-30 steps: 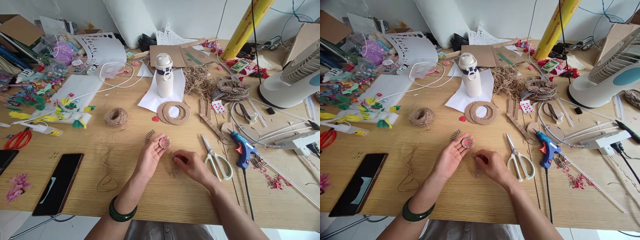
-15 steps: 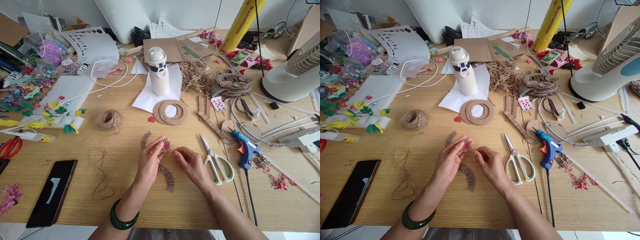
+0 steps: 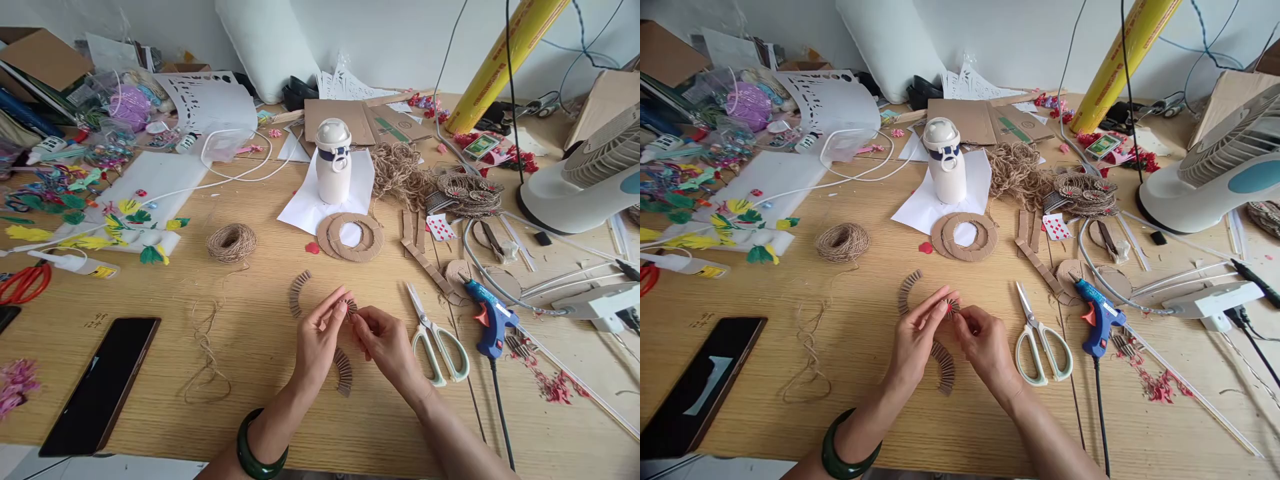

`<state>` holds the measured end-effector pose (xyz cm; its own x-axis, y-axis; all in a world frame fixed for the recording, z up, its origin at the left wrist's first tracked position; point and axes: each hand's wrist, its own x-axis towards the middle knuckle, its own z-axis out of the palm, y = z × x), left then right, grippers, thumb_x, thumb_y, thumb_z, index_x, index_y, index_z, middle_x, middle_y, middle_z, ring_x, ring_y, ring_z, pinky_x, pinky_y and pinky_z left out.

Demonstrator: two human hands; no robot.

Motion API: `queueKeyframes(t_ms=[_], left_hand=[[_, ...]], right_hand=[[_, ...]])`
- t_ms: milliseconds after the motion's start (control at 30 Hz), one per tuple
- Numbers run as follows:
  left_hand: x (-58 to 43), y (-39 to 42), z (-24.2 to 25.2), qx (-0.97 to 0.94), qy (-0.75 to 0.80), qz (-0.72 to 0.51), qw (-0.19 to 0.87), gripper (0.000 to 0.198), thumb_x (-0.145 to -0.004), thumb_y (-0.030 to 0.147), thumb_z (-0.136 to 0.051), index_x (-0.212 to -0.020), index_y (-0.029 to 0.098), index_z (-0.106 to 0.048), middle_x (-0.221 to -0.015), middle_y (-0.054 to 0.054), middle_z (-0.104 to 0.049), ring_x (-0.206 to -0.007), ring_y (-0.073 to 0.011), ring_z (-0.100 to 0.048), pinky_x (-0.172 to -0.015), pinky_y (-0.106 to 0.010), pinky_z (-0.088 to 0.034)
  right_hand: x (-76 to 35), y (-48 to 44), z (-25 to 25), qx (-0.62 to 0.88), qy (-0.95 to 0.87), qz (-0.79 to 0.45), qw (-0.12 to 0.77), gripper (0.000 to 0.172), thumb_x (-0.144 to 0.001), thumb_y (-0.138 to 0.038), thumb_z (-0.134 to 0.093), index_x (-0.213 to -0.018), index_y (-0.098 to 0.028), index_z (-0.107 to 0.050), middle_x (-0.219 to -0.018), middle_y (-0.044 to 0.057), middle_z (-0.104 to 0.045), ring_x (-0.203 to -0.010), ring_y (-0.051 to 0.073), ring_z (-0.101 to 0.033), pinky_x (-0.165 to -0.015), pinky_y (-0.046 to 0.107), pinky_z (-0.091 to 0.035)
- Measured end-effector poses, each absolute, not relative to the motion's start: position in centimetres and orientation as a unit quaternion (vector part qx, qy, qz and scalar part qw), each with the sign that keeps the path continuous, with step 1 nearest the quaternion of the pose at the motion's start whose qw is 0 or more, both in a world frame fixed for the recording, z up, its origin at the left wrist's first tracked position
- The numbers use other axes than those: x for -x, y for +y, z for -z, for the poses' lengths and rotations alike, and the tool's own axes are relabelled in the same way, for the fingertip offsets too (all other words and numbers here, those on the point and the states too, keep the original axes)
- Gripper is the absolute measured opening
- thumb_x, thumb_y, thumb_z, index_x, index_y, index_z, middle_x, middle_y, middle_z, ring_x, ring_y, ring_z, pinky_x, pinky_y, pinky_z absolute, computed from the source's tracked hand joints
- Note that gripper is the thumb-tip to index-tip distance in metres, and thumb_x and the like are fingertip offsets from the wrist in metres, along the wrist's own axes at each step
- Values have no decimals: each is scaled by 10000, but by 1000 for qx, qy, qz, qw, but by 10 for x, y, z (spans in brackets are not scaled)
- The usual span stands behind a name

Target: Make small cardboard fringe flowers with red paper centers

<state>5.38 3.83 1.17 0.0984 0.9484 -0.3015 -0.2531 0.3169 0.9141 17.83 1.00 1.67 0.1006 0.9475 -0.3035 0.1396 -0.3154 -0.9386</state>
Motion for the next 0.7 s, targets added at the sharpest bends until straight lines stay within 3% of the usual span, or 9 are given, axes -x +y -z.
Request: queueKeyframes(t_ms=[167,367,467,533,600,700], left_hand=[[-46,41,-18,-337,472,-510,635,372,-920,386,-617,-1240,208,-682,-1298,-102,-681,-1206,-271,-633,-1031,-386,-505],[-27,46,-24,-318,474,-566,595,344,-907,367,-630,-1190,182,-694,-1169,-111,-725,-1007,-253,-711,-941,-421,-559],[-20,49,-21,-308,484,-584,574,306,-906,350,-629,-1149,180,-706,-1078,-86,-737,-887,-209,-716,-859,-382,-592],[-17,52,-18,-302,483,-593,569,293,-907,343,-625,-1136,181,-709,-1041,-74,-733,-842,-187,-705,-824,-360,-600],[-15,55,-17,-298,483,-592,572,293,-902,341,-628,-1132,179,-711,-1024,-71,-732,-823,-178,-699,-809,-348,-600],[-15,58,-17,-287,487,-585,581,297,-890,344,-636,-1120,175,-717,-1001,-70,-734,-796,-174,-694,-786,-342,-596]], right_hand=[[-196,33,-32,672,-427,-468,384,273,-823,-410,-646,-676,-180,-647,-474,-33,-550,-403,79,-399,-380,199,-290],[-241,99,-34,717,-364,-450,389,222,-764,-341,-693,-656,-152,-653,-407,-62,-480,-341,42,-301,-354,190,-187],[-259,127,-30,737,-337,-453,372,228,-805,-306,-697,-675,-124,-651,-444,-53,-490,-346,40,-328,-356,190,-229],[-268,140,-27,753,-321,-447,361,216,-863,-300,-682,-797,-94,-681,-605,10,-612,-447,77,-497,-426,205,-391],[-275,150,-25,767,-304,-440,353,253,-924,-316,-649,-1048,-97,-672,-953,87,-696,-747,162,-667,-651,301,-560],[-284,162,-22,782,-286,-427,352,356,-958,-329,-618,-1270,-159,-582,-1272,106,-612,-1067,238,-644,-885,447,-561]])
